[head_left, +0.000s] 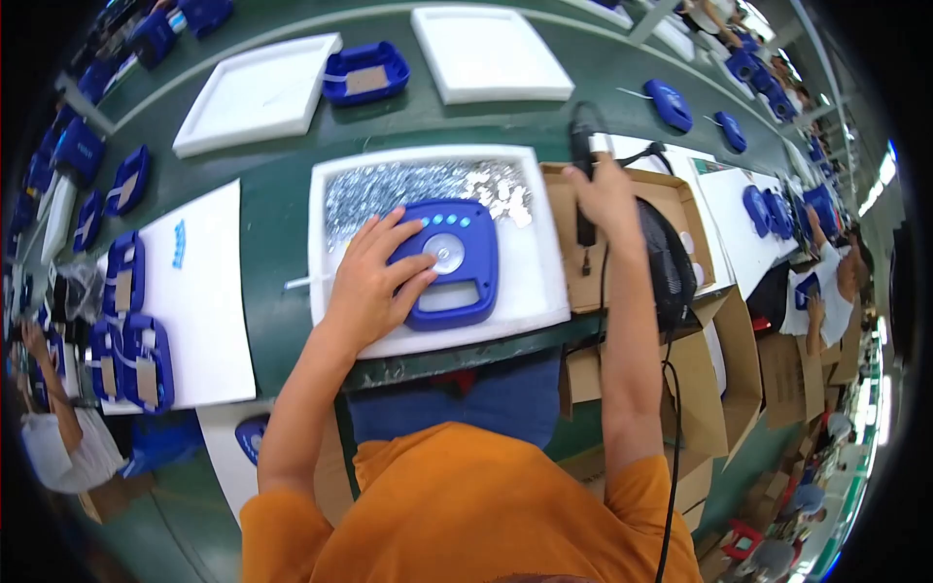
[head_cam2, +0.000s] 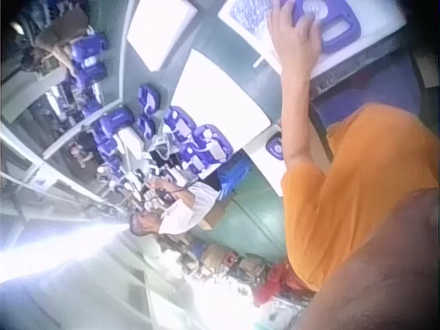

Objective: Assembling blue electronic device housings with white plastic components and screws using an electric screwdriver.

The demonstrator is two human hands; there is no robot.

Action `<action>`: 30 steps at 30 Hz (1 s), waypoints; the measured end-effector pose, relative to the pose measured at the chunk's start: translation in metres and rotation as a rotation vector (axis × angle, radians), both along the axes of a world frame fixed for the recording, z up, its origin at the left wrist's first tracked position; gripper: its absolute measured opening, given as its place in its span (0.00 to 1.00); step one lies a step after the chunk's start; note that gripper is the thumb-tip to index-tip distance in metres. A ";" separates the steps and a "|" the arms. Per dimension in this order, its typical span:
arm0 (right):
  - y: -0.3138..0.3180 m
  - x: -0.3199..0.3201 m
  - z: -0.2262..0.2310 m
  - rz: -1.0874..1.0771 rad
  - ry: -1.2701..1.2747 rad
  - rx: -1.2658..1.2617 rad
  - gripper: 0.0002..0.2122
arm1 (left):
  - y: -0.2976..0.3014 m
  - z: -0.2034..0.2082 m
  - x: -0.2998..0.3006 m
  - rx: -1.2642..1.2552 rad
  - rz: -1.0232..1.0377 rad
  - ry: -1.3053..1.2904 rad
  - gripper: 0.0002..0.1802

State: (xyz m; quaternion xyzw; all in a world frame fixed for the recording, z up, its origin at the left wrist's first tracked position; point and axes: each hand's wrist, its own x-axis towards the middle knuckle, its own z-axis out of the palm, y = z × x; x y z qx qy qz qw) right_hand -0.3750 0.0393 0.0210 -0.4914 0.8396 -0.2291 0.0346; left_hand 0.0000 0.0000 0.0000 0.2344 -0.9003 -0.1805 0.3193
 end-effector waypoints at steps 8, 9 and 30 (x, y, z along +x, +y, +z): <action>0.013 0.085 0.027 0.114 0.279 -0.206 0.14 | 0.014 0.040 0.022 0.067 -0.110 -0.166 0.13; 0.018 0.094 0.022 0.126 0.268 -0.221 0.14 | 0.017 0.041 0.024 0.057 -0.094 -0.177 0.13; 0.029 0.114 -0.024 0.147 -0.055 -0.759 0.03 | -0.187 0.040 -0.179 -0.426 0.014 -0.012 0.27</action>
